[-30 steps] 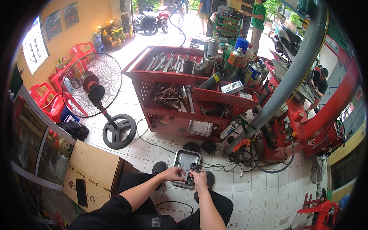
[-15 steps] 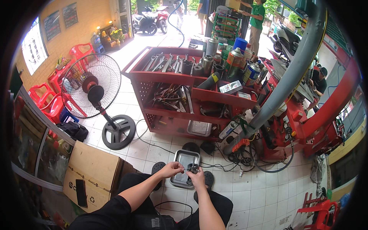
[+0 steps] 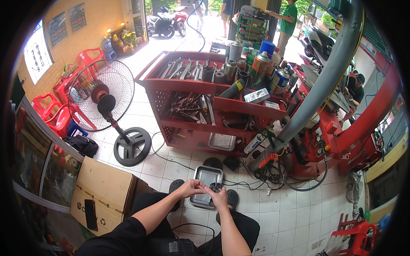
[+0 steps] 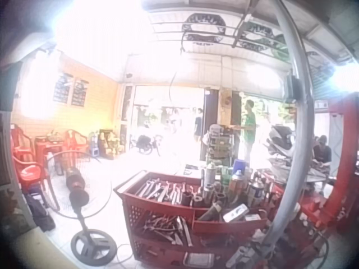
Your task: The person sits on a low stool in a workshop and assembles a mechanical part, likely a motorcycle sprocket assembly. They use a wrench to tighten a bolt on the component, then place the assembled part into a metal tray. The person also handles a small metal ring and a phone during the process.
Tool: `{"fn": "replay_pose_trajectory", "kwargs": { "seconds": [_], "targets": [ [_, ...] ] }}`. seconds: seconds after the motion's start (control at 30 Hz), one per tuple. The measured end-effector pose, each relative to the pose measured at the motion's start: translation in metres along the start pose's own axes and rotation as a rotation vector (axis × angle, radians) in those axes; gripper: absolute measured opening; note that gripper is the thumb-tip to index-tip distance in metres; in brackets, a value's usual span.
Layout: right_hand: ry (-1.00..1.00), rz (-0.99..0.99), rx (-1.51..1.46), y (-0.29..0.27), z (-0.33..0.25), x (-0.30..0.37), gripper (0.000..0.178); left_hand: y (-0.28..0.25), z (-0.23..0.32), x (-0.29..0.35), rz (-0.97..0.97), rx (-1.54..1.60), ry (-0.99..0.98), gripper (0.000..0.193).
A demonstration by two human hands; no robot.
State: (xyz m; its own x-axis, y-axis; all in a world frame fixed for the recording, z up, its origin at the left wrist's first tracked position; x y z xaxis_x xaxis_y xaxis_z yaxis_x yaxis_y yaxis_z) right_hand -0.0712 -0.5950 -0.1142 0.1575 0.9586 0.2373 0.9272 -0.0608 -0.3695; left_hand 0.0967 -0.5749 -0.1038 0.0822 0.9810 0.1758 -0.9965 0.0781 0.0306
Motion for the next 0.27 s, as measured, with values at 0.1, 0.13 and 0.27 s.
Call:
{"fn": "replay_pose_trajectory", "kwargs": {
  "seconds": [0.1,0.13,0.27],
  "targets": [
    [0.034,-0.036,-0.034,0.001,0.023,-0.012,0.043,0.004,0.006,-0.003,-0.001,-0.032,0.015,0.019],
    [0.075,-0.077,-0.077,0.003,0.018,-0.009,0.046,0.002,0.005,-0.001,0.006,-0.048,0.026,0.021],
    [0.226,-0.182,-0.281,-0.001,-0.010,0.005,0.051,-0.006,0.000,-0.004,0.081,-0.232,0.033,0.019]
  ]
}}
Point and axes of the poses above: each hand's wrist, its own x-axis away from the middle knuckle, its own y-axis out of the palm, z = x × y, the point moved 3 cm from there along -x, towards the middle knuckle, and after that the axes turned 11 degrees about z, right-handed, at the moved point
